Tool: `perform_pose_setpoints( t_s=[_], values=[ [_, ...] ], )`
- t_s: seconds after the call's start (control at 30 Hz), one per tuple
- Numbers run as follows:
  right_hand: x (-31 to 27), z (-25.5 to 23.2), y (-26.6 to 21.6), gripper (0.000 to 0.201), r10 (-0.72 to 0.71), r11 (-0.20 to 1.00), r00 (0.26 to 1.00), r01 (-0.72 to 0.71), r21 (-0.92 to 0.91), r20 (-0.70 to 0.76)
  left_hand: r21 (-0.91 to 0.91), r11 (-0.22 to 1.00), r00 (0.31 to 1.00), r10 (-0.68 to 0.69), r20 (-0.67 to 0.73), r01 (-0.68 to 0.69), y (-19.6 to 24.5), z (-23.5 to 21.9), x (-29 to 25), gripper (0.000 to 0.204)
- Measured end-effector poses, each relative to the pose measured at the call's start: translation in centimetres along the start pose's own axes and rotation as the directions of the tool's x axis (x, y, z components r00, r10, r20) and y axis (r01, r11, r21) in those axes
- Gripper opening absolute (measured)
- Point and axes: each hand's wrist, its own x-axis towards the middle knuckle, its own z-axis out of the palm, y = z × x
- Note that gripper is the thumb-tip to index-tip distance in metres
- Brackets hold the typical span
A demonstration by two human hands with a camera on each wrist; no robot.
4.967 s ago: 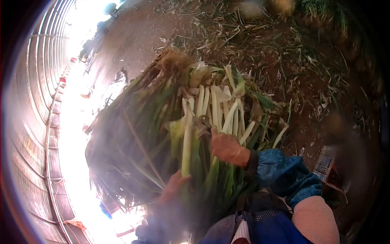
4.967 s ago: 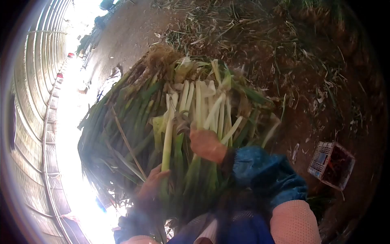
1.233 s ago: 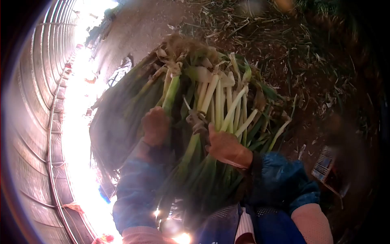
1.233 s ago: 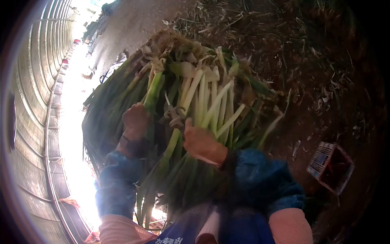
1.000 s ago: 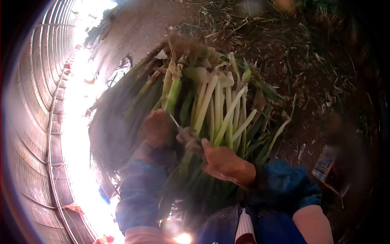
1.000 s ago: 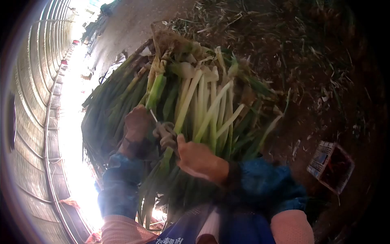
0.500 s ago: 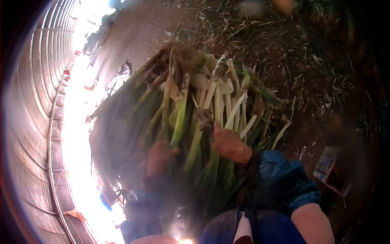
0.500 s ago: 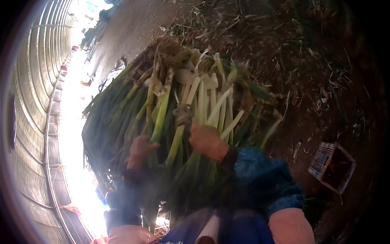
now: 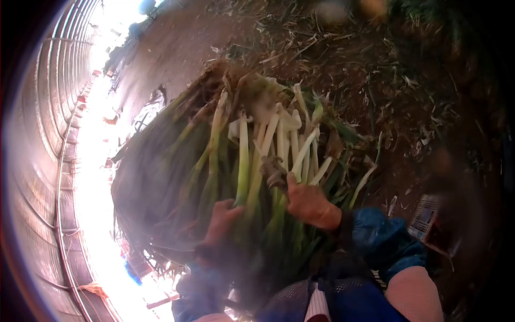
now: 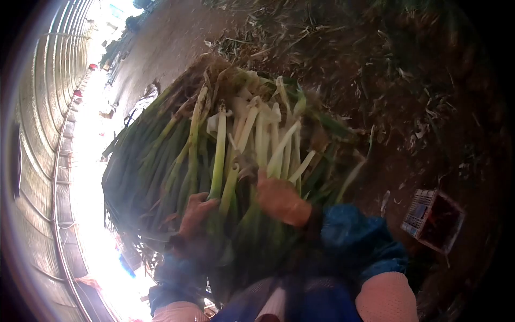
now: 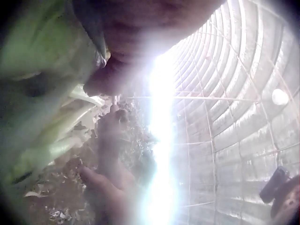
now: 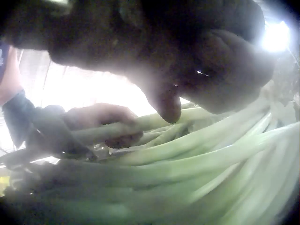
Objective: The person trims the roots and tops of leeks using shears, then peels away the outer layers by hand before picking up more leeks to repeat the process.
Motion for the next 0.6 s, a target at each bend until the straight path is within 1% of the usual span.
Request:
perform_pose_setpoints(
  t_s=[0.07,0.1,0.13,0.17,0.2,0.27,0.3,0.33,0.37,0.4,0.43,0.47,0.5,0.53,0.57,0.6],
  values=[
    [0.0,0.1,0.6,0.050,-0.009,1.000,1.000,0.009,-0.011,-0.006,0.005,1.000,1.000,0.008,0.021,-0.008,0.3,1.3,0.7,0.036],
    [0.3,-0.1,0.7,0.049,0.000,1.000,1.000,0.000,-0.019,0.008,-0.032,0.992,0.991,-0.118,0.058,0.120,4.4,1.7,0.0,0.037],
    [0.6,-0.1,0.8,0.049,0.008,1.000,1.000,-0.008,-0.025,0.024,-0.062,0.966,0.964,-0.245,0.099,0.252,6.6,2.0,-0.5,0.037],
    [1.2,-0.1,1.0,0.050,0.024,1.000,1.000,-0.024,-0.017,0.017,0.019,0.999,0.999,-0.039,-0.012,0.039,5.7,2.4,-0.8,0.037],
    [2.1,-0.2,1.4,0.052,0.039,0.999,0.999,-0.039,-0.008,0.010,0.122,0.978,0.978,0.179,-0.105,-0.166,3.9,3.0,-1.4,0.036],
    [3.6,0.3,2.3,0.053,0.047,0.999,0.999,-0.047,-0.009,-0.023,0.220,0.932,0.938,0.322,-0.129,-0.289,3.9,3.1,-1.9,0.037],
    [4.3,0.8,2.8,0.053,0.040,0.999,0.998,-0.041,-0.021,-0.047,0.202,0.953,0.966,0.246,-0.085,-0.225,5.7,2.6,-2.3,0.038],
    [4.6,0.8,2.8,0.053,0.032,0.999,0.997,-0.034,-0.033,-0.073,0.207,0.956,0.972,0.227,-0.066,-0.209,6.5,2.5,-2.7,0.038],
    [4.8,0.8,2.7,0.053,0.034,0.999,0.998,-0.035,-0.031,-0.057,0.212,0.958,0.977,0.207,-0.046,-0.193,7.3,2.3,-3.1,0.038],
    [4.9,0.7,2.5,0.054,0.036,0.999,0.999,-0.037,-0.029,-0.041,0.236,0.945,0.969,0.243,-0.052,-0.225,7.4,2.4,-3.6,0.038],
    [4.9,0.5,2.3,0.055,0.039,0.999,0.999,-0.039,-0.028,-0.023,0.224,0.957,0.978,0.203,-0.057,-0.185,7.7,2.6,-3.8,0.038],
    [5.1,0.7,2.5,0.056,-0.008,0.995,0.998,0.001,-0.096,-0.065,0.211,0.967,0.985,0.161,-0.062,-0.145,8.0,2.8,-4.1,0.039],
    [5.3,0.8,2.6,0.058,-0.058,0.986,0.993,0.040,-0.164,-0.105,0.163,0.986,0.997,0.041,-0.063,-0.030,8.5,3.0,-4.2,0.038],
    [5.6,0.7,2.8,0.059,-0.062,0.983,0.992,0.042,-0.178,-0.110,0.116,0.989,0.995,-0.080,-0.058,0.086,8.7,3.1,-4.3,0.038],
    [6.0,0.7,3.0,0.060,-0.067,0.980,0.991,0.043,-0.192,-0.116,0.054,0.979,0.980,-0.199,0.021,0.198,7.8,3.1,-4.0,0.037],
    [6.6,0.1,3.1,0.061,-0.023,0.988,0.996,0.010,-0.154,-0.086,0.001,0.949,0.944,-0.313,0.106,0.315,6.2,3.2,-3.6,0.038]
  ],
)
